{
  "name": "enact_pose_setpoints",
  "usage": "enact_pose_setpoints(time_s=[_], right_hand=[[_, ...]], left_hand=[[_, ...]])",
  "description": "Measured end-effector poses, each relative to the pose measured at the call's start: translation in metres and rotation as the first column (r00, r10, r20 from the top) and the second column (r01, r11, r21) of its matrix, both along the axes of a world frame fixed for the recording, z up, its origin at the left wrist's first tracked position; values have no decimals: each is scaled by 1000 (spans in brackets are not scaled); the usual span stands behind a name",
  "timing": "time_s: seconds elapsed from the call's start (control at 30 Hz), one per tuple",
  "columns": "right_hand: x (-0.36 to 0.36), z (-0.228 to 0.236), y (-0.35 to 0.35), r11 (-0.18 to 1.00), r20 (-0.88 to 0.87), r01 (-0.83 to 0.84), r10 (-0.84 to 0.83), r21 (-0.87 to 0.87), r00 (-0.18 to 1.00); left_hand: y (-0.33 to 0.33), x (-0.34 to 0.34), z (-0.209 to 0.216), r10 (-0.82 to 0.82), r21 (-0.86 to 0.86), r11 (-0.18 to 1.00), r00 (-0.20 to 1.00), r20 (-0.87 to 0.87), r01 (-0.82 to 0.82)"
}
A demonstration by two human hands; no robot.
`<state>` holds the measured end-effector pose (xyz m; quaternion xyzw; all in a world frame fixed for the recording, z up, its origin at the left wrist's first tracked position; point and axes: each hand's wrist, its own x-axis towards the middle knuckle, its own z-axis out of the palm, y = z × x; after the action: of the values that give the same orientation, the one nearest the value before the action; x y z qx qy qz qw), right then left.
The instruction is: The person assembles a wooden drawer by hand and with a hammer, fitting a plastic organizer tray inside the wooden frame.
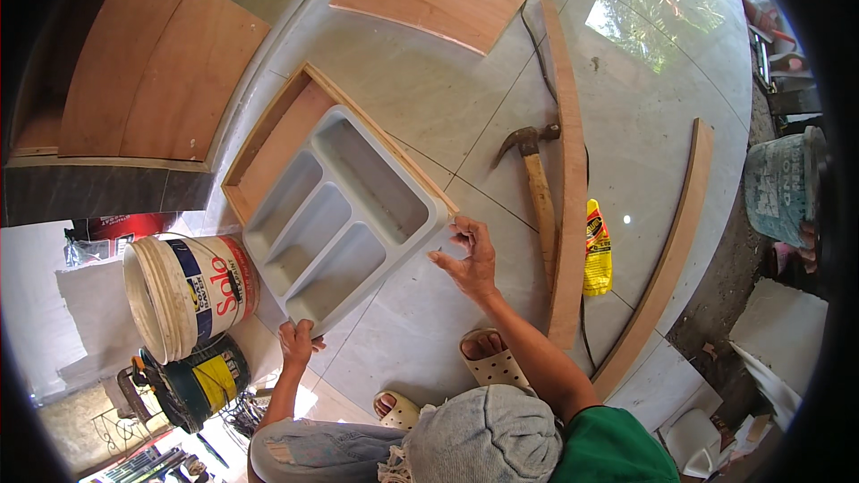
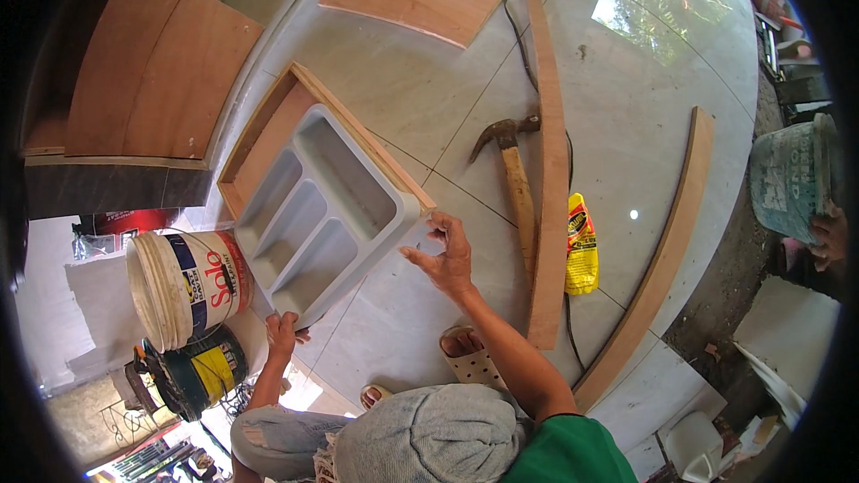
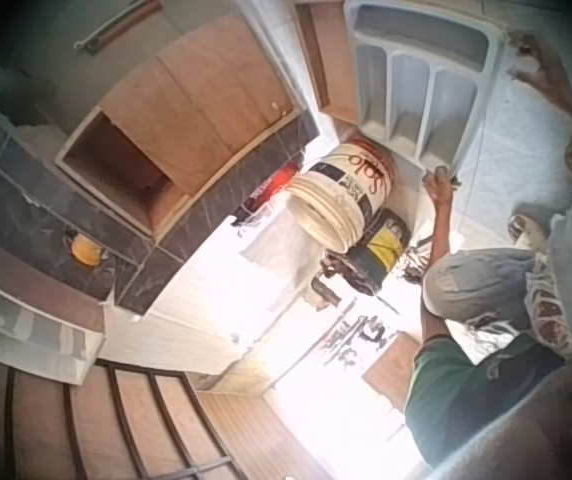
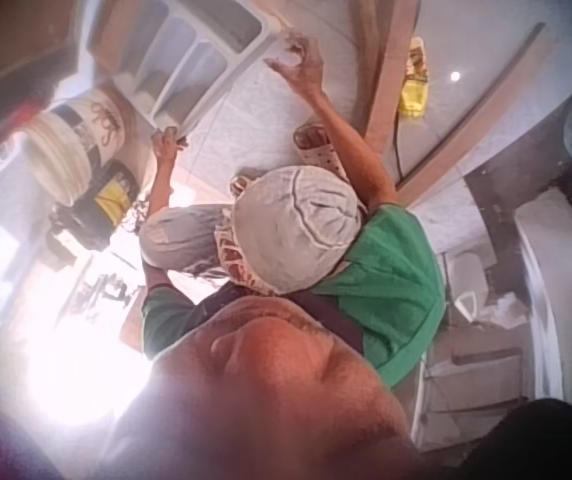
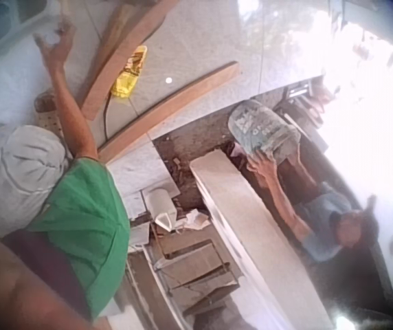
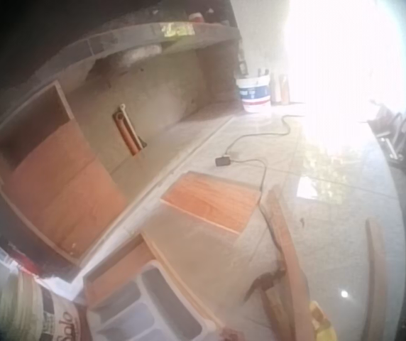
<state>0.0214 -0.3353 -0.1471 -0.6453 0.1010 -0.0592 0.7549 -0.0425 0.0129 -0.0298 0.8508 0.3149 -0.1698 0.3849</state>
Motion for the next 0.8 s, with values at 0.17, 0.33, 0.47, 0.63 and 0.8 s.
enact_pose_setpoints(time_s=[0.17, 0.33, 0.47, 0.63, 0.8], right_hand=[[0, 0, 0, 1000, 1, -1, 1, 24, 1000], [1, 1, 1, 999, 29, 40, -40, 11, 999], [0, 2, -1, 1000, 6, -1, 1, 22, 1000], [1, 2, -1, 1000, 15, 3, -3, 29, 1000], [1, 2, 0, 1000, 21, -1, 0, 10, 1000]], left_hand=[[-1, 1, 0, 14, 8, 1000, 1000, -4, -14], [-3, 2, 1, -5, 10, 1000, 1000, 9, 5], [-4, 2, 2, 1, 20, 1000, 1000, 8, -1], [-3, 2, 3, 4, 1, 1000, 1000, -7, -4], [-2, 1, 2, 15, 25, 1000, 1000, -21, -15]])
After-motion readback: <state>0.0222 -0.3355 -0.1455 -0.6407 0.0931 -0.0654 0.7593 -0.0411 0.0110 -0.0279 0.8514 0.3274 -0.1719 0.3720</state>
